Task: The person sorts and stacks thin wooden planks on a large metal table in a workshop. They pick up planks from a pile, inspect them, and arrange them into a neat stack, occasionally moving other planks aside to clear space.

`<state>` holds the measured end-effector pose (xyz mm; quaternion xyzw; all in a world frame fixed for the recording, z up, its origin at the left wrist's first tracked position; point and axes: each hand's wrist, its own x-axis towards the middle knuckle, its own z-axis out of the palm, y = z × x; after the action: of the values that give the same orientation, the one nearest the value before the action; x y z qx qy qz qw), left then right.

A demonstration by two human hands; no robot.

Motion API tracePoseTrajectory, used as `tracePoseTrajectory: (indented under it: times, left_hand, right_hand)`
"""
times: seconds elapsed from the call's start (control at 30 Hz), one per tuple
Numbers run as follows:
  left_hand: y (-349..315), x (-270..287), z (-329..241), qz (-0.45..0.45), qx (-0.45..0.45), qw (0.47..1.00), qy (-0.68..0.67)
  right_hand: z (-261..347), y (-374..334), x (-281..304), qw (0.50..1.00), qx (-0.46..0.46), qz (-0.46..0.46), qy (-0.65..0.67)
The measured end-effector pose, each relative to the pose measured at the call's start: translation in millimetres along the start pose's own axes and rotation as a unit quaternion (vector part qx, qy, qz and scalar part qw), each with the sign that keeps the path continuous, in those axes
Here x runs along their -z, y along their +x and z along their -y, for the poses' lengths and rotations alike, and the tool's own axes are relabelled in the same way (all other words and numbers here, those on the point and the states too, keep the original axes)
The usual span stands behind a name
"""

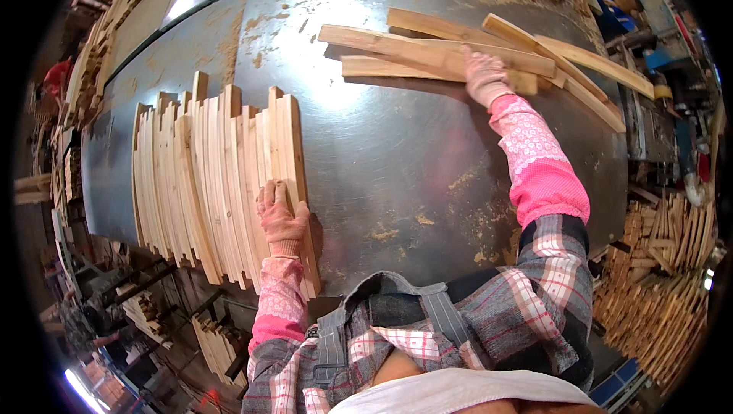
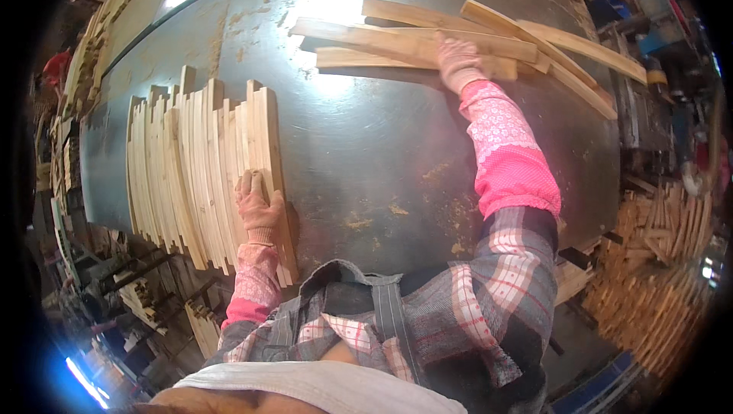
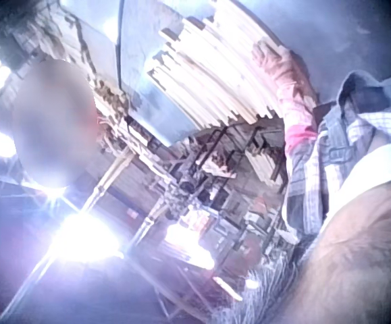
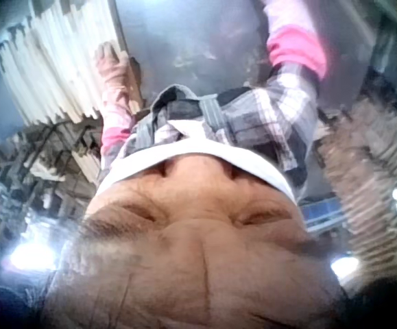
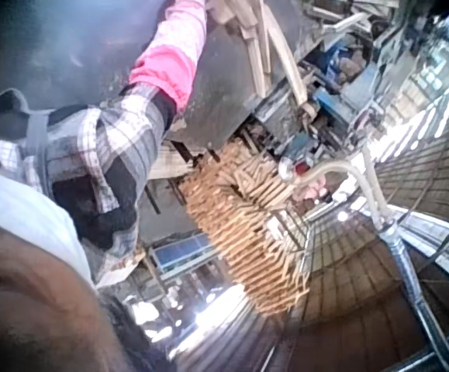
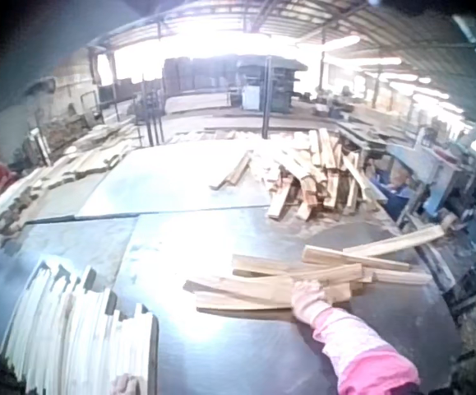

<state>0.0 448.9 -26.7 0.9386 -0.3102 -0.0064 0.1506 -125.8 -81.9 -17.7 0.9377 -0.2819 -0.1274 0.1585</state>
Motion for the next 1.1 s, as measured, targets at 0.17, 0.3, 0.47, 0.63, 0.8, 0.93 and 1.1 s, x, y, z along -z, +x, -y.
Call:
tracePoseTrajectory:
  times: [0.17,0.3,0.47,0.63,0.8,0.93,1.1]
  left_hand:
    - [0,0,1,0.023,0.032,0.999,-0.006]
    - [16,-8,-16,0.016,0.081,0.995,-0.057]
    - [25,-5,-53,0.078,0.028,0.993,0.08]
    - [12,-13,-29,0.016,-0.029,0.999,-0.004]
    - [23,-5,-44,0.052,0.025,0.996,0.067]
    - [23,-2,-44,0.059,0.021,0.996,0.067]
    - [14,-13,-40,0.039,0.033,0.998,-0.032]
  right_hand:
    - [117,-99,48,0.872,0.021,0.166,0.46]
    - [234,-191,86,0.728,0.051,0.351,0.587]
    - [272,-200,96,0.737,0.267,0.341,0.519]
    - [93,-57,84,0.938,0.031,0.0,0.346]
    - [7,-35,12,0.971,0.056,0.043,0.228]
    - [61,-62,33,0.911,0.053,0.206,0.354]
    - [226,-118,80,0.807,0.232,0.239,0.488]
